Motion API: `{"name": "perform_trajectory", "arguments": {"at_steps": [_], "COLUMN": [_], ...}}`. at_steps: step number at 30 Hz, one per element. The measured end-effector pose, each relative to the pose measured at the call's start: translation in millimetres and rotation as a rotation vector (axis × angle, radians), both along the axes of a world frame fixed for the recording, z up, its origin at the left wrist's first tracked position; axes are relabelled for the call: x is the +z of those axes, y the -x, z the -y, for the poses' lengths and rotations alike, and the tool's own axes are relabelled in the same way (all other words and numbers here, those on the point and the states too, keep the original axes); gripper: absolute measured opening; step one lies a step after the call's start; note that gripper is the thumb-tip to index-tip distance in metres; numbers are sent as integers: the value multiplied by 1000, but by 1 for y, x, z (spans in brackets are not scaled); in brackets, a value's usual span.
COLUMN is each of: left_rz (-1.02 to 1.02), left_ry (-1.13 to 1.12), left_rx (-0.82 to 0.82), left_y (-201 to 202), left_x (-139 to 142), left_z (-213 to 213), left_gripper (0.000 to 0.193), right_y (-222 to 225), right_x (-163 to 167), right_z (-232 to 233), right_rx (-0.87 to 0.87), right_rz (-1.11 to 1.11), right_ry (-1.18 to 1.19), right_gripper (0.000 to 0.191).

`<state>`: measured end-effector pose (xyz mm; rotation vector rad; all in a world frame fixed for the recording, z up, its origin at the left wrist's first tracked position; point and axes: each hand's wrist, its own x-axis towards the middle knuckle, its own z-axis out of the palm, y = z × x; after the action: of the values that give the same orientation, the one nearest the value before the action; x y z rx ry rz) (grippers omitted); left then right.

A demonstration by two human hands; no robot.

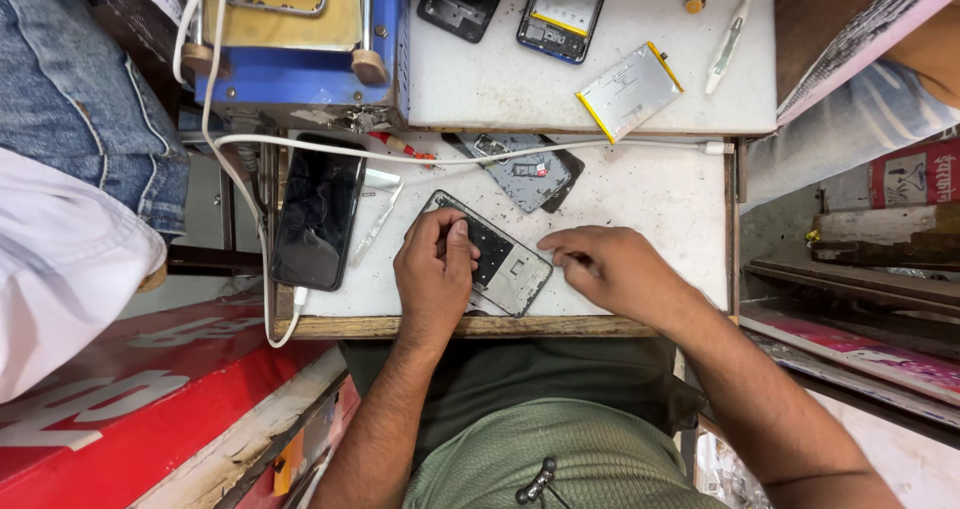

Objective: The person disassembles a smartphone at a repair bench, prying off the back cover by hand and working around the internal frame. They remove small components and screws from the phone body, set parts aside on the bench, and continue separating the housing from the device.

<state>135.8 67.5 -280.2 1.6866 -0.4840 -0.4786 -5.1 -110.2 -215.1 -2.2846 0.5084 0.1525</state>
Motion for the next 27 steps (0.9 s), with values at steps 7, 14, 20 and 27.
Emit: {"name": "perform_trajectory", "arguments": {"at_steps": [7,14,20,27], "left_rz": [-117,-34,309,174], "left_ry": [56,241,-32,-164], "left_rx": [21,31,22,-10], "left_y": [0,19,26,26], "left_x": [-12,-8,7,12], "left_z": [4,-8,-24,-21], "left_gripper": [13,13,13,15], "right_y": [10,15,21,14], "right_x": [-10,-8,2,-9], "right_z": [-24,-33,-42,-41], "right_rx": [13,9,116,93], "right_rz": [219,160,196,300], "right_ry": [216,327,371,352], "right_gripper": [41,42,84,81]}}
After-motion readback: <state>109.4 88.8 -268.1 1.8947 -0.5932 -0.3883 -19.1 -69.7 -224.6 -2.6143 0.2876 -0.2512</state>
